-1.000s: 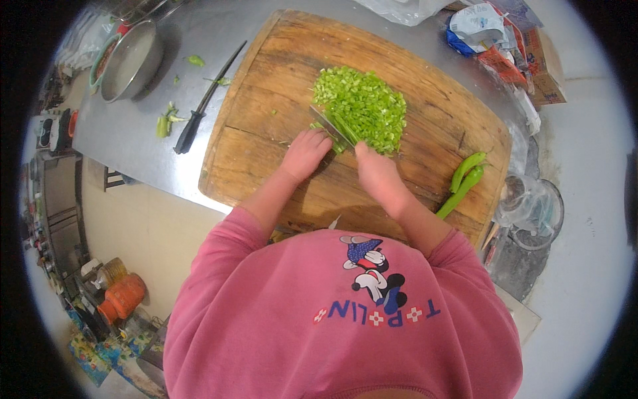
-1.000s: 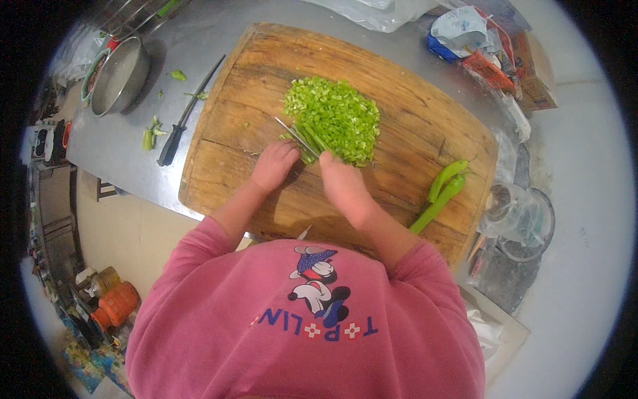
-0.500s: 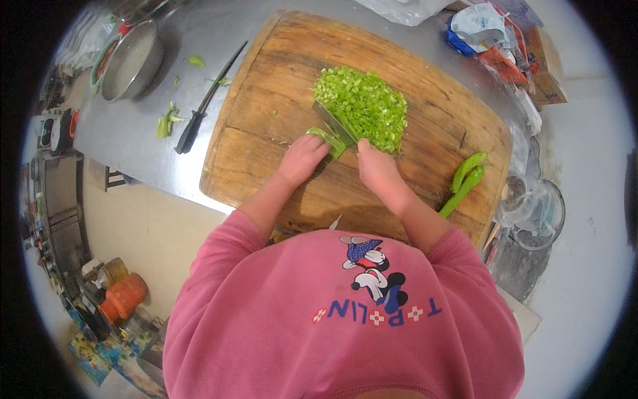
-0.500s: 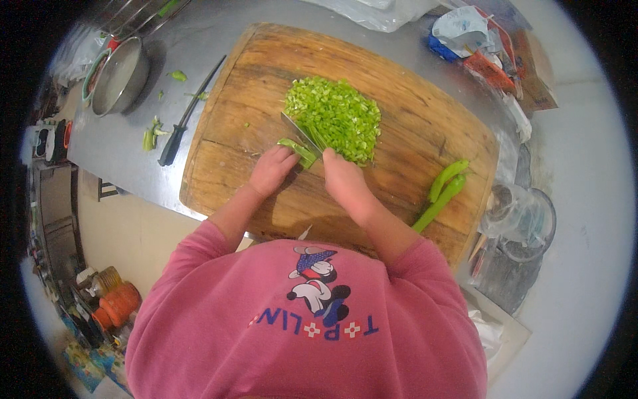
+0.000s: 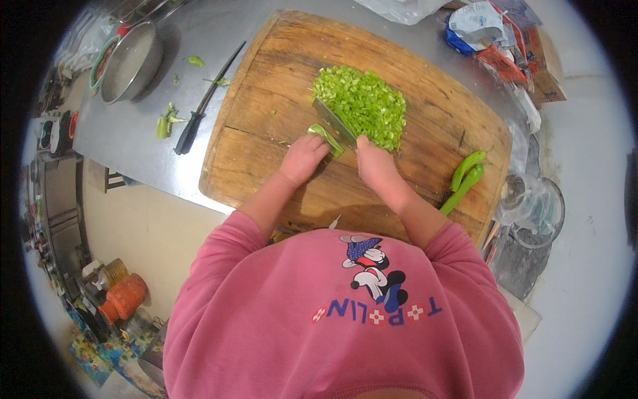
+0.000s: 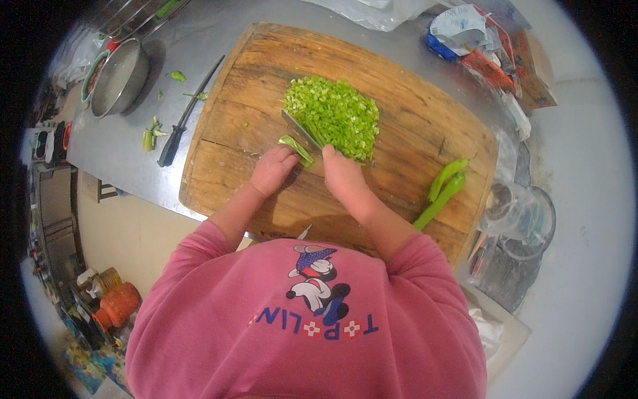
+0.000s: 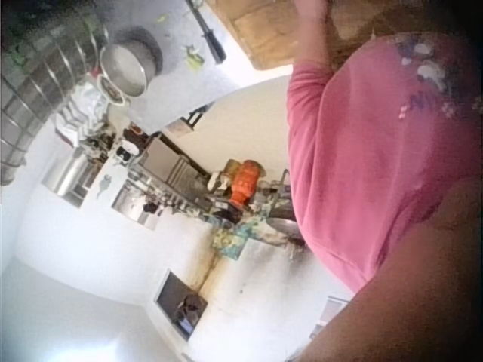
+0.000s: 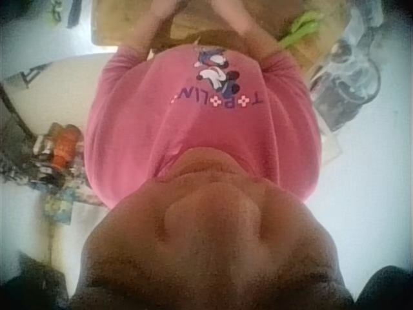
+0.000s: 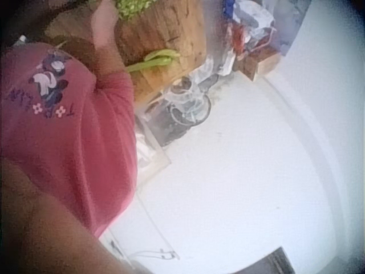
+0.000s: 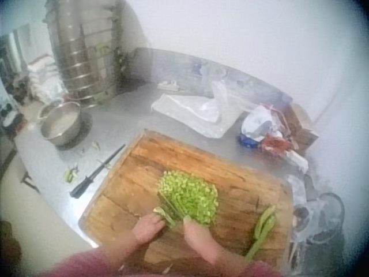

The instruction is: The person chops green vegetables on a wooden cutting board using a knife. They repeatedly slice the vegetables into small pieces and gather them into a pile. The person also handles whole green vegetables, preparing them for chopping.

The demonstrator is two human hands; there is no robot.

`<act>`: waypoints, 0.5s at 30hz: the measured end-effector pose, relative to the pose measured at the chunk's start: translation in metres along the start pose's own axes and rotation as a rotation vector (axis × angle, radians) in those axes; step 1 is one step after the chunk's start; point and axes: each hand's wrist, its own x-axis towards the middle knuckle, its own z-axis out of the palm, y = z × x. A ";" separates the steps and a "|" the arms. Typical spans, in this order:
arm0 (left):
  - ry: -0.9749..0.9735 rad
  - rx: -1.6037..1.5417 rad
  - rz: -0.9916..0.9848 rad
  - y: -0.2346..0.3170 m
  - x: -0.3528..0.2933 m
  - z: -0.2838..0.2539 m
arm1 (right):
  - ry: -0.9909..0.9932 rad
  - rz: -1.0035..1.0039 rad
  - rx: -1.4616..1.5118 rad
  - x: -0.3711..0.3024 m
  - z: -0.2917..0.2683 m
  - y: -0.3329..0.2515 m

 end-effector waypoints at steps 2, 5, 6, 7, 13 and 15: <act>0.023 -0.004 -0.005 -0.001 0.001 0.001 | -0.005 -0.043 -0.009 -0.006 -0.002 -0.001; 0.038 -0.018 0.002 -0.002 0.001 0.004 | -0.078 -0.039 -0.035 -0.015 -0.003 -0.007; 0.027 -0.012 0.011 -0.003 0.001 0.004 | -0.098 -0.040 -0.044 -0.015 -0.002 -0.010; 0.024 -0.007 0.013 -0.004 0.001 0.004 | -0.090 -0.037 -0.034 -0.013 -0.001 -0.011; -0.009 -0.001 0.027 -0.002 0.001 0.001 | -0.042 -0.030 0.017 0.007 0.007 -0.019; -0.077 -0.008 0.038 -0.003 0.002 -0.004 | -0.006 -0.029 0.074 0.007 0.003 -0.017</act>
